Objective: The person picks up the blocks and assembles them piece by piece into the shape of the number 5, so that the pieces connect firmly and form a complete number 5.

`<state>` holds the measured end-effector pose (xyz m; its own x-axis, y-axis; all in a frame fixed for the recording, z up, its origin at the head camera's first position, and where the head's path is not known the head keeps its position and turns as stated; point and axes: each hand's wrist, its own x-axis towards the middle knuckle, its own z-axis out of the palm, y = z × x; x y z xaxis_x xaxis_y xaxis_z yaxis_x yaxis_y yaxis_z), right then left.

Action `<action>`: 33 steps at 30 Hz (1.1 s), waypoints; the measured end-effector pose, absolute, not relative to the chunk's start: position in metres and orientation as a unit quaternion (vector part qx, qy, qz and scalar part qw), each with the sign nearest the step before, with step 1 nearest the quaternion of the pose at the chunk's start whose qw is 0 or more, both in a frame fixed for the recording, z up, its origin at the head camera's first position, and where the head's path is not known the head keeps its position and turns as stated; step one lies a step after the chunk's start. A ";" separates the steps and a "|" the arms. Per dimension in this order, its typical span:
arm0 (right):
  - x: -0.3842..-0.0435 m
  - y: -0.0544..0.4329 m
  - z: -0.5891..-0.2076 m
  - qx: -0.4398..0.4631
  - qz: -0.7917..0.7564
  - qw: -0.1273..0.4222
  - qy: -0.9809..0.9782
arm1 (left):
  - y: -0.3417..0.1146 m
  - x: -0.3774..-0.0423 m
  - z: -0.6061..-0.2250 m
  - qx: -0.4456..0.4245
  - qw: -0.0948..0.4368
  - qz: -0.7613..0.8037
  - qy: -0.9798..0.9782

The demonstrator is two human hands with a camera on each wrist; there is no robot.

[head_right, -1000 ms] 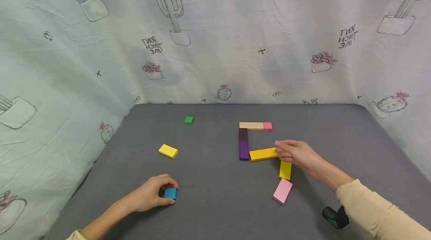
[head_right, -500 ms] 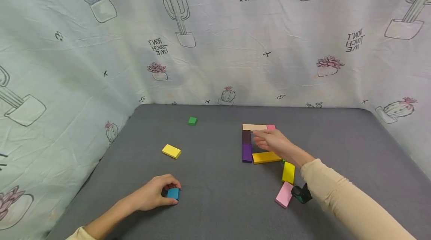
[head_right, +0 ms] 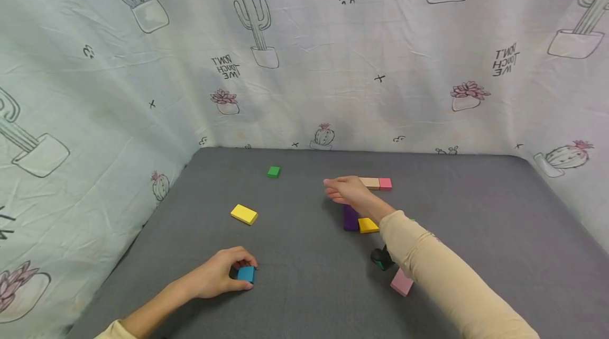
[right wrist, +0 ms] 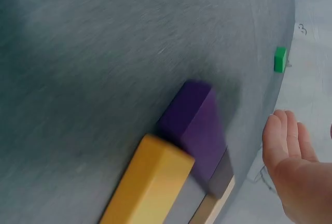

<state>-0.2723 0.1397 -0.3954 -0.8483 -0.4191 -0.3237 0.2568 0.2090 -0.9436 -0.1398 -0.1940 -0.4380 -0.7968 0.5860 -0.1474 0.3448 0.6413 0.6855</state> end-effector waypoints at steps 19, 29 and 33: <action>-0.266 0.040 -0.410 -0.095 -0.606 0.243 0.751 | -0.195 -0.139 -0.439 0.264 0.173 0.341 0.885; -0.263 0.003 -0.421 -0.096 -0.566 0.202 0.793 | -0.196 -0.139 -0.439 0.269 0.173 0.343 0.883; -0.262 -0.013 -0.424 -0.111 -0.549 0.176 0.810 | -0.197 -0.138 -0.440 0.268 0.173 0.347 0.882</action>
